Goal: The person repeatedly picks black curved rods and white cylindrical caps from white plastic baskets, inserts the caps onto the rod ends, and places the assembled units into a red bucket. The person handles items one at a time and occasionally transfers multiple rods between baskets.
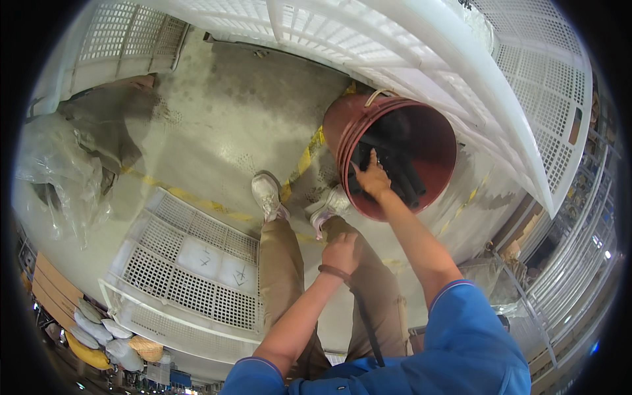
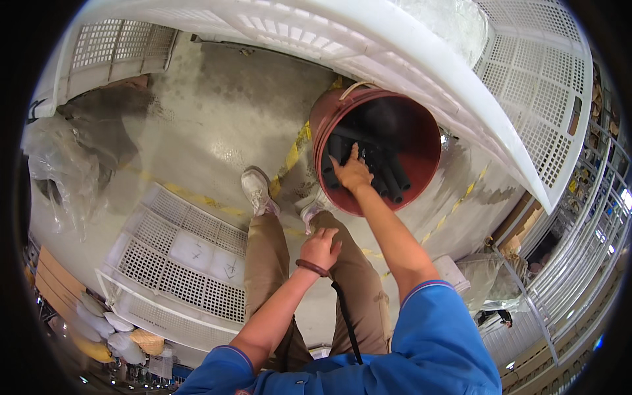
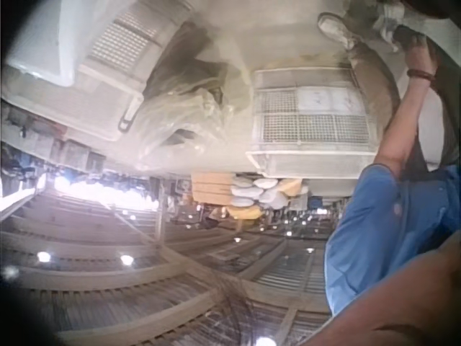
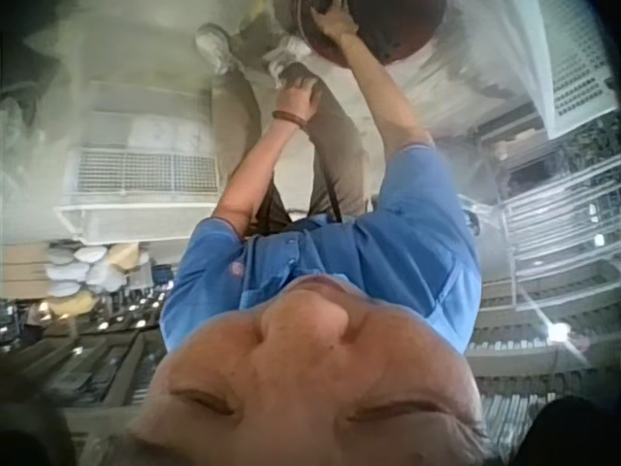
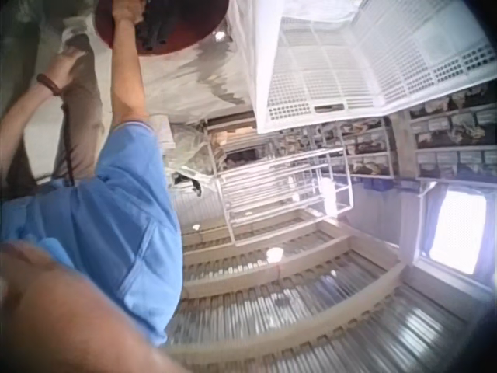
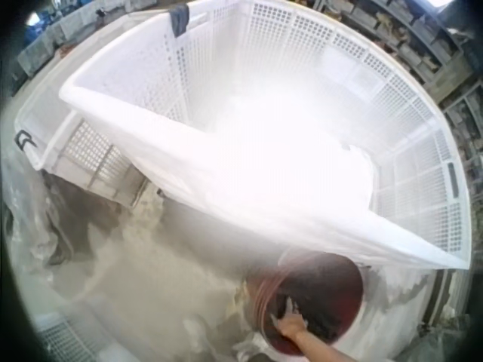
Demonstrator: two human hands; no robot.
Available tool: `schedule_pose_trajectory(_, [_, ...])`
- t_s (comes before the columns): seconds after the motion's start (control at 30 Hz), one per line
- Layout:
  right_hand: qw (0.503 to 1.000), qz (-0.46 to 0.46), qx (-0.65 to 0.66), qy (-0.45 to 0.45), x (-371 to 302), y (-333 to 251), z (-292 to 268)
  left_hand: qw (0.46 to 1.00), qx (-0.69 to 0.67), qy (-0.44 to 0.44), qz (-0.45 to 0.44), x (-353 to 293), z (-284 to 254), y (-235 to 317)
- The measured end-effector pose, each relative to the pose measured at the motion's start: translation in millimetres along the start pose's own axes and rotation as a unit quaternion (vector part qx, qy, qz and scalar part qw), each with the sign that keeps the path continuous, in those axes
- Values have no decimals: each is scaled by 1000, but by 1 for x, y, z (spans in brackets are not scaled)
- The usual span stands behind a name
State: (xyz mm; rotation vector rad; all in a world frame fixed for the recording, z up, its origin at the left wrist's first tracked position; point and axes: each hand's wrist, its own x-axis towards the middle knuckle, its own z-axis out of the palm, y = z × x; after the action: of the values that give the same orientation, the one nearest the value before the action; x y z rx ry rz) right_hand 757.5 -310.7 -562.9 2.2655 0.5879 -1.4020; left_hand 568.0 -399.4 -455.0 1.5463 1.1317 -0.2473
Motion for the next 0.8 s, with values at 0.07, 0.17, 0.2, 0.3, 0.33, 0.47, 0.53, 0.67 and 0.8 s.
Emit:
schedule_pose_trajectory(0.07, [999, 14, -36, 36, 35, -2, 13, 999, 4, -43, -32, -1, -7, -2])
schedule_pose_trajectory(0.17, [986, 19, -38, 161, 110, -5, 54, 999, -36, 11, -14, -2, -24, -6])
schedule_pose_trajectory(0.2, [982, 11, -64, 179, 140, -4, 71, 998, -53, 37, -7, 0, -31, -10])
schedule_pose_trajectory(0.3, [983, -121, -56, 128, 218, 24, 116, 996, -71, 56, -5, -4, -52, -24])
schedule_pose_trajectory(0.33, [980, -173, -36, 88, 239, 33, 126, 996, -66, 54, -6, -5, -58, -29])
schedule_pose_trajectory(0.47, [964, -179, -198, 0, 264, 43, 121, 993, -66, 97, -29, -9, -60, -35])
schedule_pose_trajectory(0.53, [949, -207, -236, -32, 232, 38, 92, 994, -68, 86, -10, -10, -49, -28])
schedule_pose_trajectory(0.67, [917, -295, -268, -26, 116, 25, 0, 999, -48, -3, -21, -16, -25, -9])
schedule_pose_trajectory(0.8, [949, -193, -188, 165, 30, 37, -99, 999, -37, 3, -13, -12, -14, -6])
